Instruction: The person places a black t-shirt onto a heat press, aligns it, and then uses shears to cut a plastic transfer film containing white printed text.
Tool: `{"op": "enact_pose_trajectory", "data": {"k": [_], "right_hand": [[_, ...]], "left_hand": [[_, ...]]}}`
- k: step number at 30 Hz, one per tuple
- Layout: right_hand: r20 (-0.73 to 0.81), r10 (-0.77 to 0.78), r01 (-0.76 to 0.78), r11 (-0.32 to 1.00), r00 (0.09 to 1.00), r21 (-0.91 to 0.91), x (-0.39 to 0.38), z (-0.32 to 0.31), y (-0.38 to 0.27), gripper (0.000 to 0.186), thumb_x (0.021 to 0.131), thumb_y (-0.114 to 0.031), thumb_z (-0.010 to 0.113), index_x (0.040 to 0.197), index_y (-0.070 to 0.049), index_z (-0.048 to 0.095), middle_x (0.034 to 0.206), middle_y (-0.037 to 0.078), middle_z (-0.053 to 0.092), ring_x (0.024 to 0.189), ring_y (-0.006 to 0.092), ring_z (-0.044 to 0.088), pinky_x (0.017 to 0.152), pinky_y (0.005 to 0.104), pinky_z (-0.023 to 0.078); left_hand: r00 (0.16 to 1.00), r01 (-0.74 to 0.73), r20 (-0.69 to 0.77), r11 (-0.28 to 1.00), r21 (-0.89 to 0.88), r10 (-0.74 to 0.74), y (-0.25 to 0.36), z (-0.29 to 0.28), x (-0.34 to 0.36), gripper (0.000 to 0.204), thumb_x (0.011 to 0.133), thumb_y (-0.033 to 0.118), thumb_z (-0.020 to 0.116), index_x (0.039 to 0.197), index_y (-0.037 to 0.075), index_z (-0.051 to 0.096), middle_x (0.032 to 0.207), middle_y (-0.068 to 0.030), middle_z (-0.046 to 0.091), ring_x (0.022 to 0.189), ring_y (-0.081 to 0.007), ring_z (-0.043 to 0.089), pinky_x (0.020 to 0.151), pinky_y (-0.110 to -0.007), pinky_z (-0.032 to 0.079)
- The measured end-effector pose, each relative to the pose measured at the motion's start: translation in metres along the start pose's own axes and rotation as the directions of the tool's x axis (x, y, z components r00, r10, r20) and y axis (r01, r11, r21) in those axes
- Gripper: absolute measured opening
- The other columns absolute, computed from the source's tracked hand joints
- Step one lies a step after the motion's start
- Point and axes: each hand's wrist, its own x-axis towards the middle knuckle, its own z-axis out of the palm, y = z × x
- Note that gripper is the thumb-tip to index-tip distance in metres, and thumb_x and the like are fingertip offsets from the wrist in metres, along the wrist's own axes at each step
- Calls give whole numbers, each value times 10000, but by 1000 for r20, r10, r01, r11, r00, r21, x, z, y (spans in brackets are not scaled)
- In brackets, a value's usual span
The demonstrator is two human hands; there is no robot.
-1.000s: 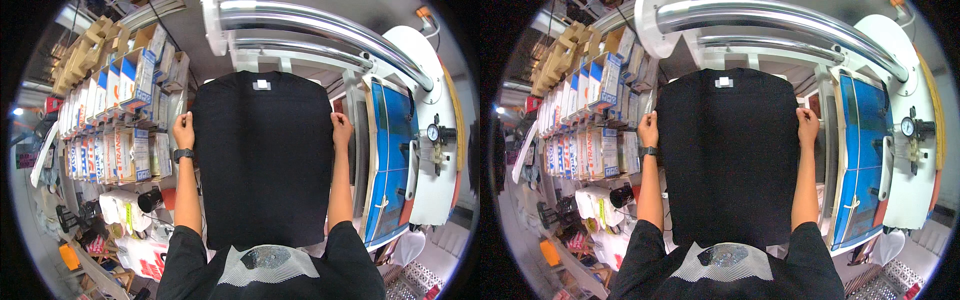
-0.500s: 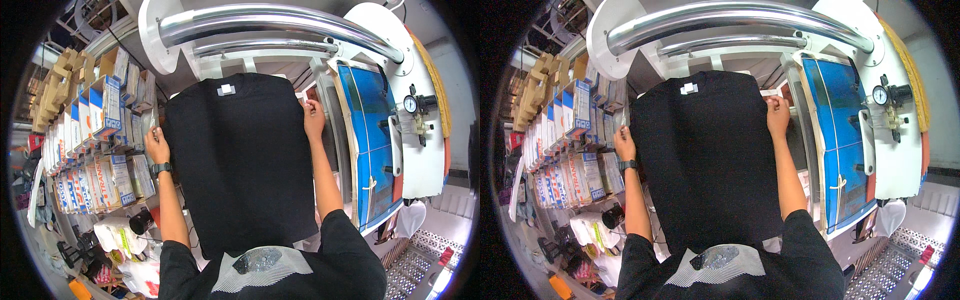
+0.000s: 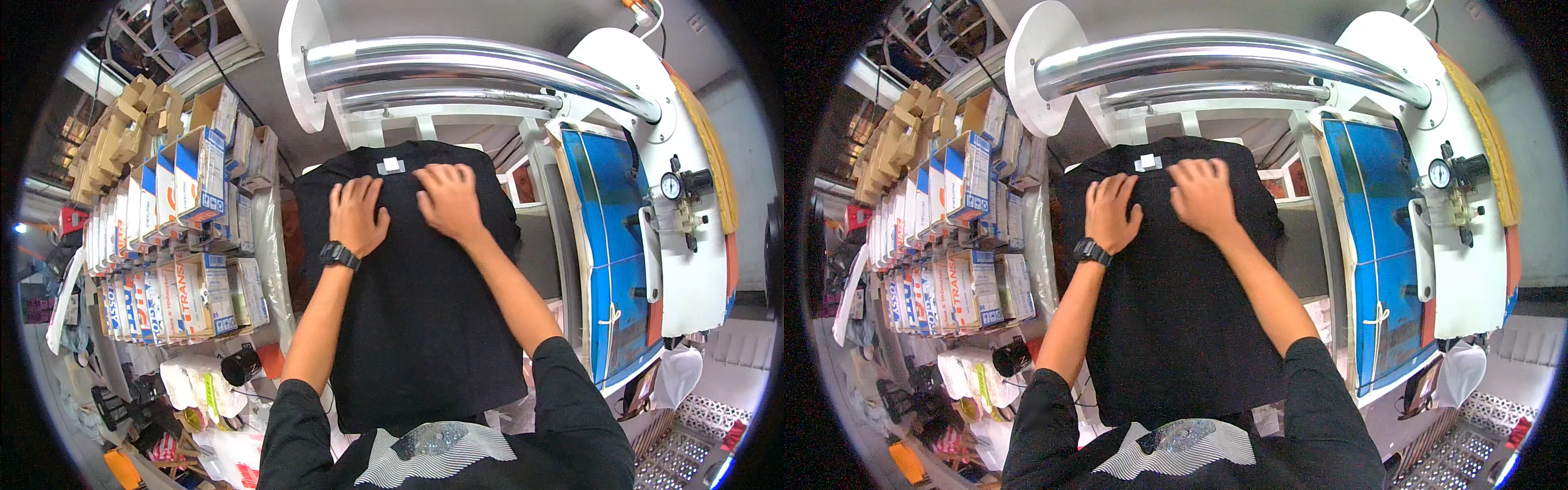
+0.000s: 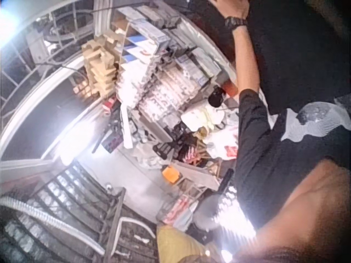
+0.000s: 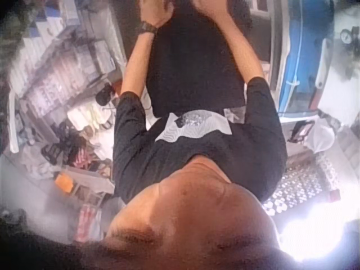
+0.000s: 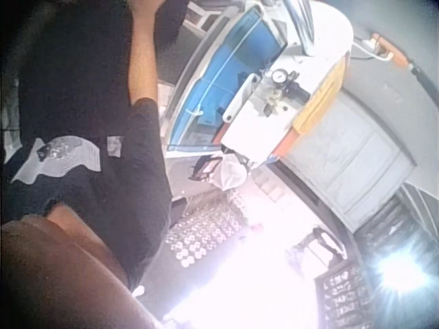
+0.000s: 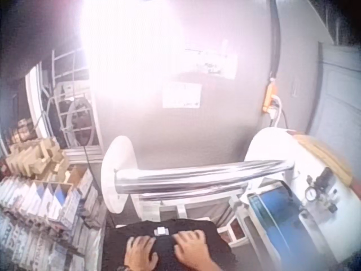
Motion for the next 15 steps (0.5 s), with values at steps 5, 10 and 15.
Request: {"op": "enact_pose_trajectory", "data": {"k": [5, 10, 15], "right_hand": [[92, 35, -45, 993, 995, 113, 9, 37, -15, 236, 865, -178, 592, 1063, -65, 655, 1037, 66, 617, 1025, 247, 579, 898, 397, 416], [168, 56, -77, 990, 984, 119, 6, 37, -4, 288, 889, -241, 598, 1100, -54, 656, 1120, 70, 628, 1076, 242, 578, 926, 395, 411], [-158, 408, -432, 885, 899, -174, -84, -20, 55, 587, 892, -369, 653, 1324, 2, 510, 1372, 212, 510, 1323, 384, 429, 1058, 543, 328]], "left_hand": [[998, 42, -34, 999, -9, -43, 11, 32, 6, 417, 848, 233, 590, 1201, 12, 587, 1236, -136, 589, 1188, -314, 529, 1063, -472, 347], [996, 48, -73, 999, 3, -47, 11, 33, 3, 422, 877, 303, 594, 1201, 33, 595, 1222, -122, 603, 1208, -298, 519, 1074, -472, 333], [820, 568, -63, 797, 205, -569, -48, -32, -64, 741, 979, 551, 427, 1482, 12, 357, 1533, -228, 347, 1443, -413, 258, 1148, -617, 155]]}}
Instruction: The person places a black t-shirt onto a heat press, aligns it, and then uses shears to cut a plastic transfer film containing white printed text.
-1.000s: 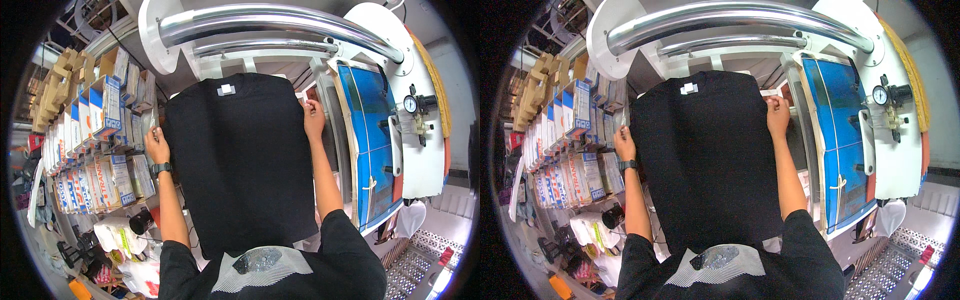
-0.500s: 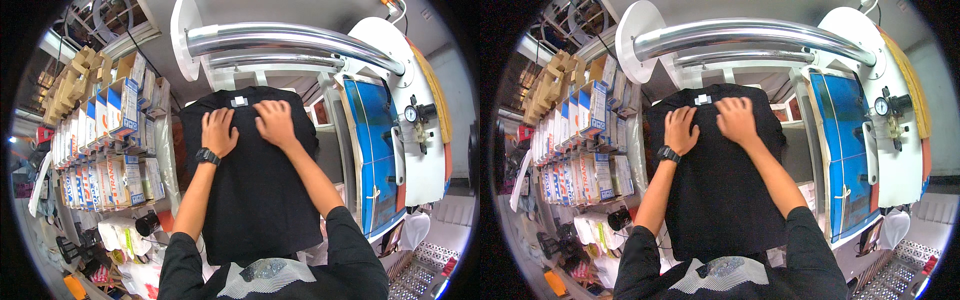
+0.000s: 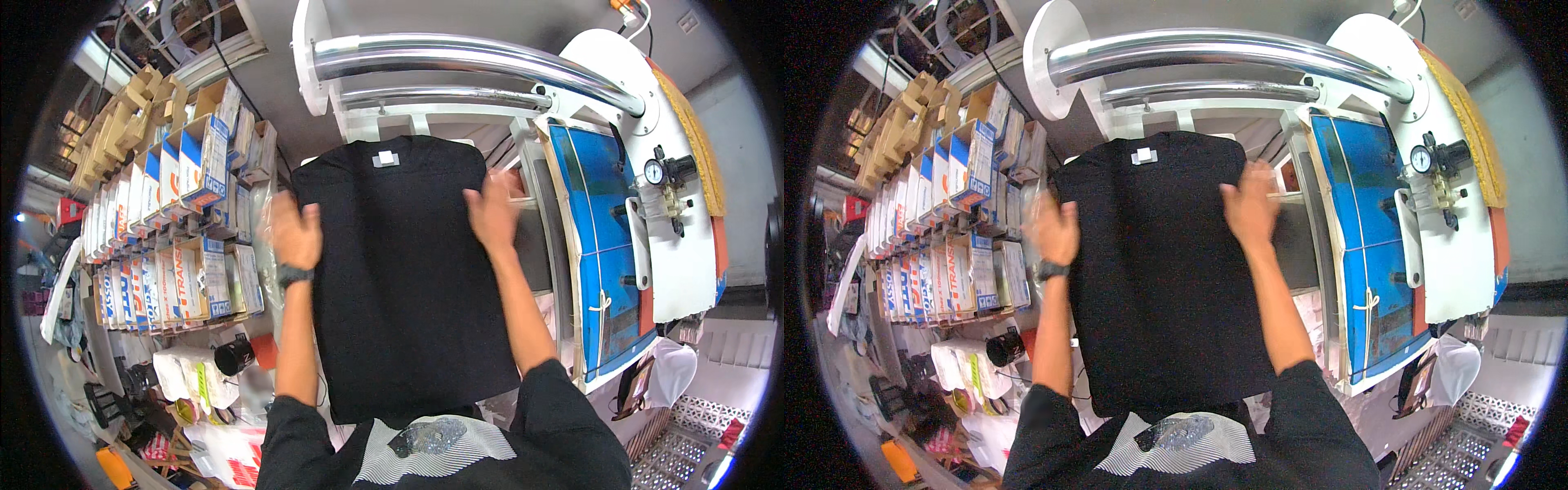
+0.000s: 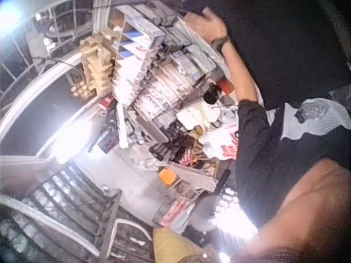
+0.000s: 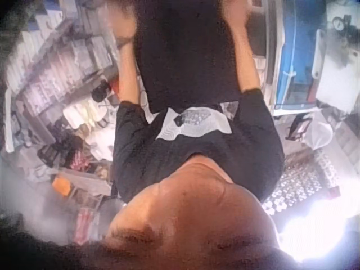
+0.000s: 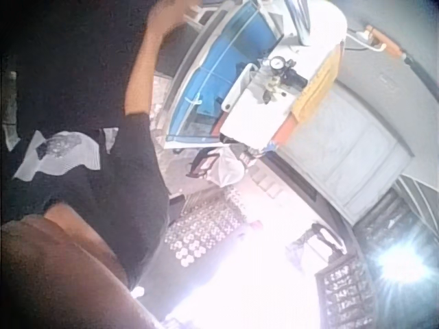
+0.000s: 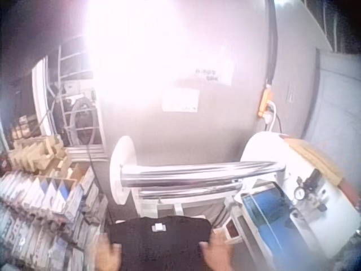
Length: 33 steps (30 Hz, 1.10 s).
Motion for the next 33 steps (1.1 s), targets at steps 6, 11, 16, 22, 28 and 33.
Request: {"op": "enact_pose_trajectory", "data": {"k": [6, 11, 16, 22, 28, 33], "right_hand": [[466, 340, -499, 822, 817, 274, -173, -112, 61, 585, 1051, -435, 380, 1261, 74, 580, 1257, 248, 615, 1203, 355, 570, 1051, 401, 406], [874, 407, -964, 131, 267, 233, -353, -154, 109, 741, 1029, -590, 316, 1103, 51, 681, 1048, 124, 698, 970, 186, 639, 891, 304, 470], [829, 289, -876, 100, 479, 472, -414, -175, 118, 466, 997, -423, 568, 1073, 25, 674, 936, 44, 689, 833, 123, 624, 811, 266, 481], [840, 200, -840, -113, 503, 530, -396, -208, 103, 241, 924, -271, 709, 985, -42, 663, 834, -21, 643, 701, 53, 568, 651, 213, 461], [874, 236, -892, -51, 426, 448, -401, -231, 103, 206, 858, -223, 779, 860, -81, 630, 746, -28, 605, 584, 55, 519, 512, 210, 422], [841, 225, -866, 29, 492, 499, -399, -231, 111, 180, 839, -204, 793, 879, -65, 686, 720, -38, 601, 579, 52, 519, 523, 202, 432]], "left_hand": [[956, 276, 243, 775, -569, -162, -88, -54, -166, 569, 1043, 362, 443, 1420, -64, 435, 1457, -253, 458, 1388, -342, 409, 1143, -399, 304], [654, 756, 697, 302, -581, -296, -123, -58, -348, 593, 1050, 487, 380, 1244, -12, 635, 1050, -69, 680, 906, -125, 615, 768, -256, 458], [635, 767, 734, 87, -635, -241, -149, -70, -439, 401, 1015, 414, 535, 1090, 45, 675, 791, 59, 574, 660, -35, 460, 574, -214, 337], [780, 568, 571, -94, -818, -254, -129, -72, -461, 133, 981, 237, 635, 918, 120, 632, 824, 74, 613, 723, -23, 547, 631, -206, 435], [759, 605, 563, 35, -795, -327, -135, -81, -474, 138, 927, 214, 709, 1005, 110, 663, 849, 65, 652, 714, -30, 568, 619, -208, 441], [786, 577, 513, 112, -809, -344, -139, -92, -473, 215, 888, 187, 755, 1034, 50, 675, 849, 41, 655, 680, -32, 541, 590, -193, 407]]}}
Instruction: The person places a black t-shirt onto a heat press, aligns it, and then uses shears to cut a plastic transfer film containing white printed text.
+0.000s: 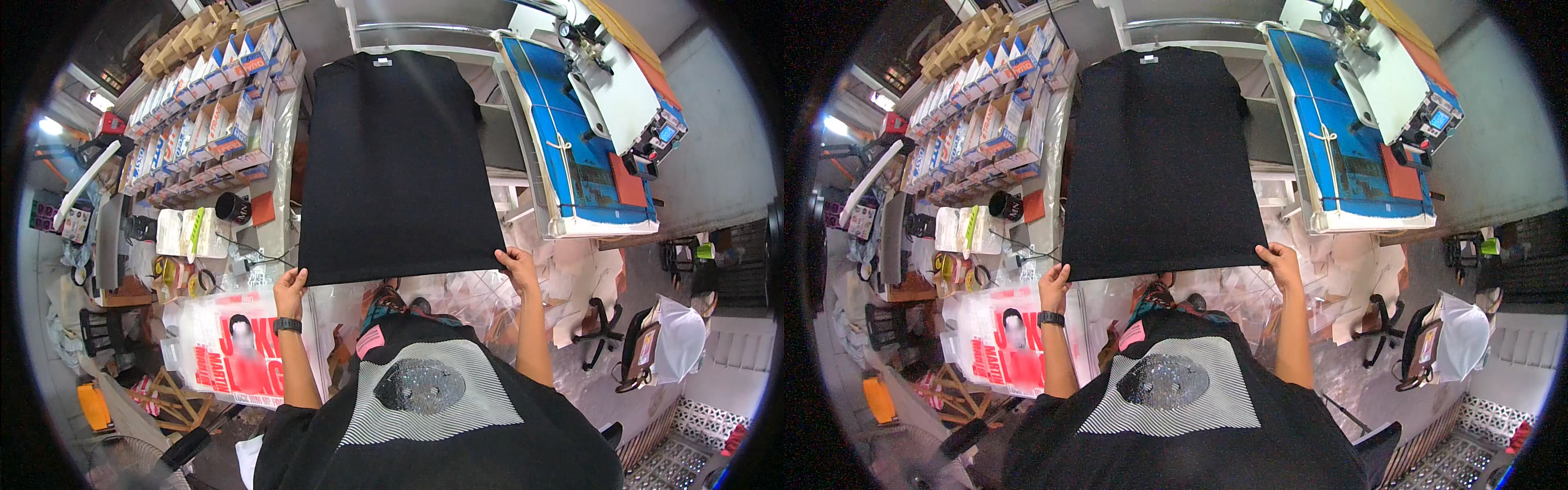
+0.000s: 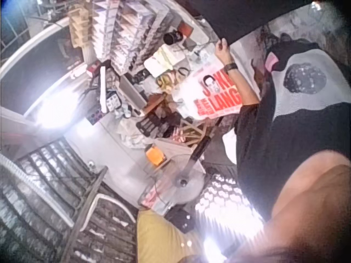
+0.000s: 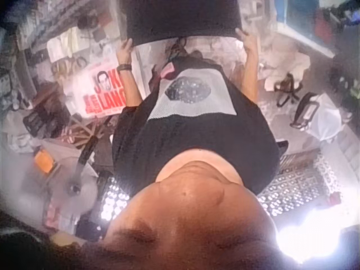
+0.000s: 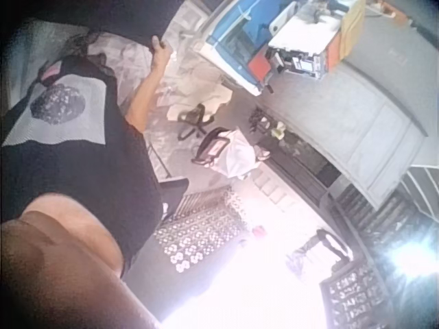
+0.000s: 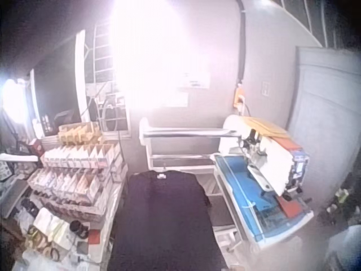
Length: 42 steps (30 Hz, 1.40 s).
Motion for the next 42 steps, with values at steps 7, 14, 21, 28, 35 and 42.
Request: {"op": "enact_pose_trajectory", "data": {"k": [7, 14, 21, 28, 35, 42], "right_hand": [[55, -99, 103, 992, 994, -70, 3, -11, -1, 354, 846, -180, 790, 1099, 35, 669, 777, -35, 634, 604, 35, 539, 532, 183, 426], [-57, -433, 224, 570, 900, -791, 19, -9, 9, 364, 783, -151, 731, 1115, -12, 684, 843, 116, 681, 713, 268, 648, 687, 391, 523], [314, -781, 617, 114, 540, -778, 52, 201, -118, 418, 877, -253, 621, 1237, -45, 596, 1364, 172, 534, 1250, 362, 508, 1021, 466, 410], [435, -517, 510, 3, 737, -860, 99, 195, -127, 692, 907, -557, 538, 1433, -114, 461, 1532, 184, 358, 1428, 364, 303, 1145, 531, 233], [58, -680, 187, 117, 731, -975, 188, 147, -147, 670, 928, -452, 547, 1416, -6, 436, 1503, 247, 354, 1416, 422, 289, 1133, 552, 236], [455, -638, 490, -136, 622, -861, 341, 286, -218, 564, 975, -398, 514, 1457, -115, 436, 1559, 104, 353, 1445, 341, 298, 1135, 563, 251]], "left_hand": [[998, -66, -5, 994, 82, 67, -2, -4, 0, 249, 865, 159, 772, 1049, 11, 688, 831, 21, 665, 678, -45, 540, 594, -207, 398], [923, -290, -35, 754, 589, 383, -6, -4, 21, 429, 805, 217, 798, 1147, -8, 668, 976, -117, 697, 854, -205, 646, 799, -333, 502], [547, -697, 441, 95, 711, 712, 92, 193, 60, 482, 896, 240, 616, 1335, 55, 542, 1418, -201, 483, 1313, -381, 452, 1085, -490, 363], [669, -625, 543, -10, 780, 508, 77, 218, 67, 622, 951, 403, 512, 1467, 68, 417, 1558, -231, 297, 1449, -408, 257, 1156, -576, 201], [388, -912, 916, 187, 366, 102, 68, 200, 27, 564, 910, 364, 613, 1365, 43, 520, 1542, -211, 340, 1452, -354, 293, 1162, -550, 242], [421, -904, 797, 129, 407, 433, 173, 305, 220, 380, 927, 184, 585, 1283, 53, 581, 1439, -174, 491, 1376, -364, 415, 1153, -522, 288]]}}
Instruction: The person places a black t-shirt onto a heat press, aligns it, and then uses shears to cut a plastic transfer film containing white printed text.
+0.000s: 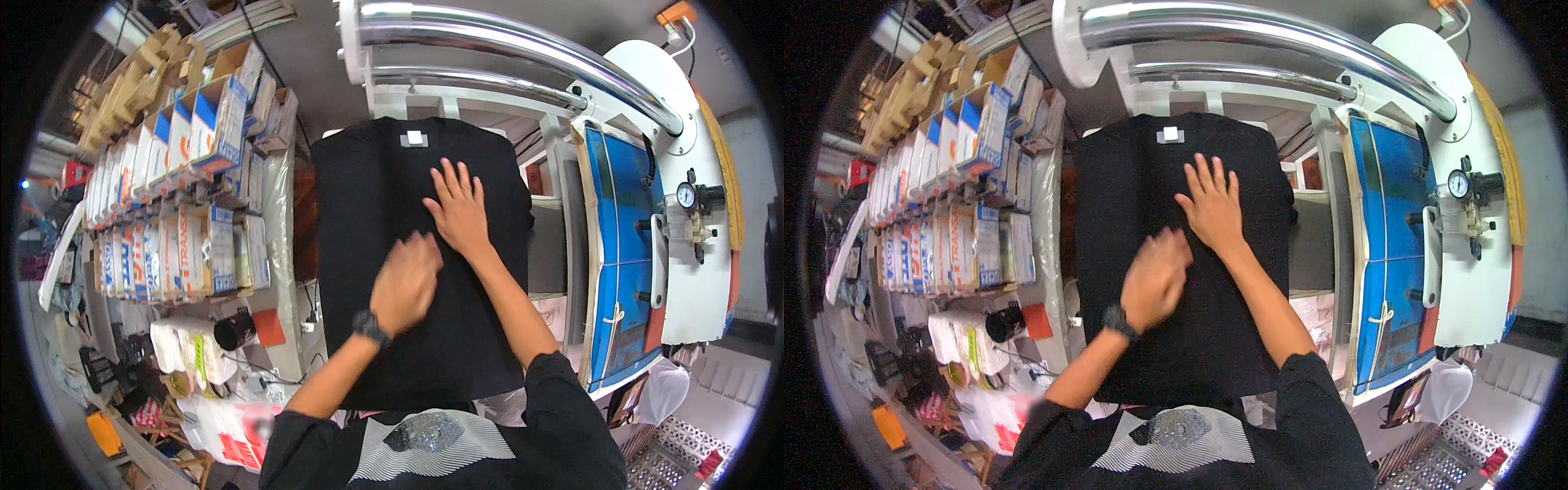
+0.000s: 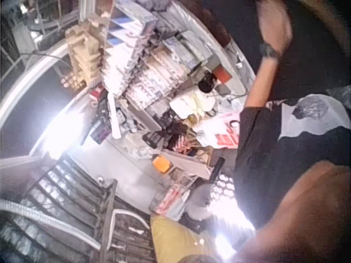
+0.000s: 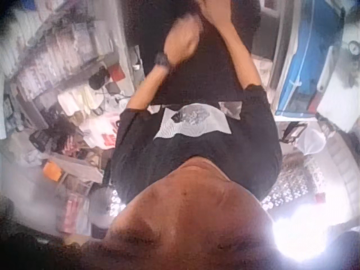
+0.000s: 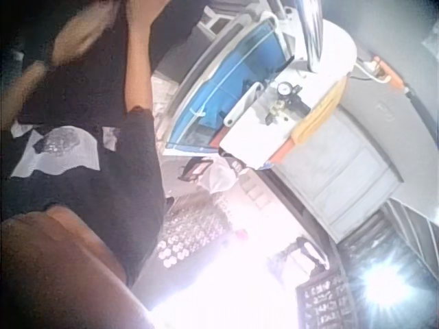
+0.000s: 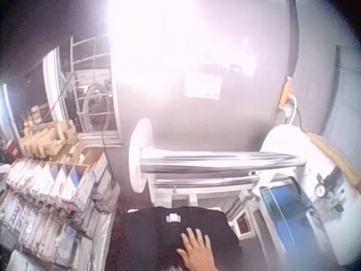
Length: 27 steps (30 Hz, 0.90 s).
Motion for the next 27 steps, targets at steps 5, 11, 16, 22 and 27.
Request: {"op": "enact_pose_trajectory", "data": {"k": [5, 11, 16, 22, 27], "right_hand": [[34, -15, 16, 999, 999, -32, 39, 6, 31, 584, 972, -525, 464, 1460, -205, 455, 1531, 110, 402, 1436, 354, 318, 1140, 588, 224], [-178, 330, -355, 926, 927, -128, 12, -16, 90, 530, 996, -448, 461, 1400, -107, 502, 1481, 183, 436, 1379, 399, 375, 1103, 555, 286], [228, 799, -829, 515, 556, 217, -115, -67, 92, 642, 1026, -503, 368, 1028, 74, 647, 1040, 291, 647, 1010, 475, 604, 866, 503, 456], [455, 770, -858, 225, 447, 462, -289, -60, 61, 748, 1032, -571, 315, 983, 97, 648, 898, 209, 660, 844, 265, 585, 839, 401, 452], [475, 662, -800, 350, 579, 487, -396, -47, 79, 720, 1039, -552, 324, 988, 88, 650, 930, 182, 664, 854, 238, 594, 823, 364, 465]], "left_hand": [[981, 192, -48, 912, 362, -187, -82, 17, 89, 633, 993, 478, 431, 1508, 119, 355, 1598, -122, 258, 1486, -340, 187, 1164, -587, 203], [956, 292, -69, 906, 308, -285, -74, 11, 75, 647, 983, 443, 486, 1514, 103, 341, 1592, -170, 256, 1483, -368, 193, 1158, -595, 195], [769, 622, -286, 773, 129, -571, -65, -22, -23, 646, 982, 386, 511, 1501, 42, 341, 1566, -233, 281, 1462, -409, 228, 1156, -565, 210], [283, 781, 163, 129, -611, -945, -44, -22, -228, 505, 1059, 394, 393, 1161, -25, 656, 948, -100, 704, 772, -158, 648, 697, -273, 501], [224, 588, 150, 10, -809, -963, 15, 15, -353, 413, 1040, 369, 466, 1028, 27, 697, 810, 22, 632, 669, -51, 528, 589, -208, 397]]}}
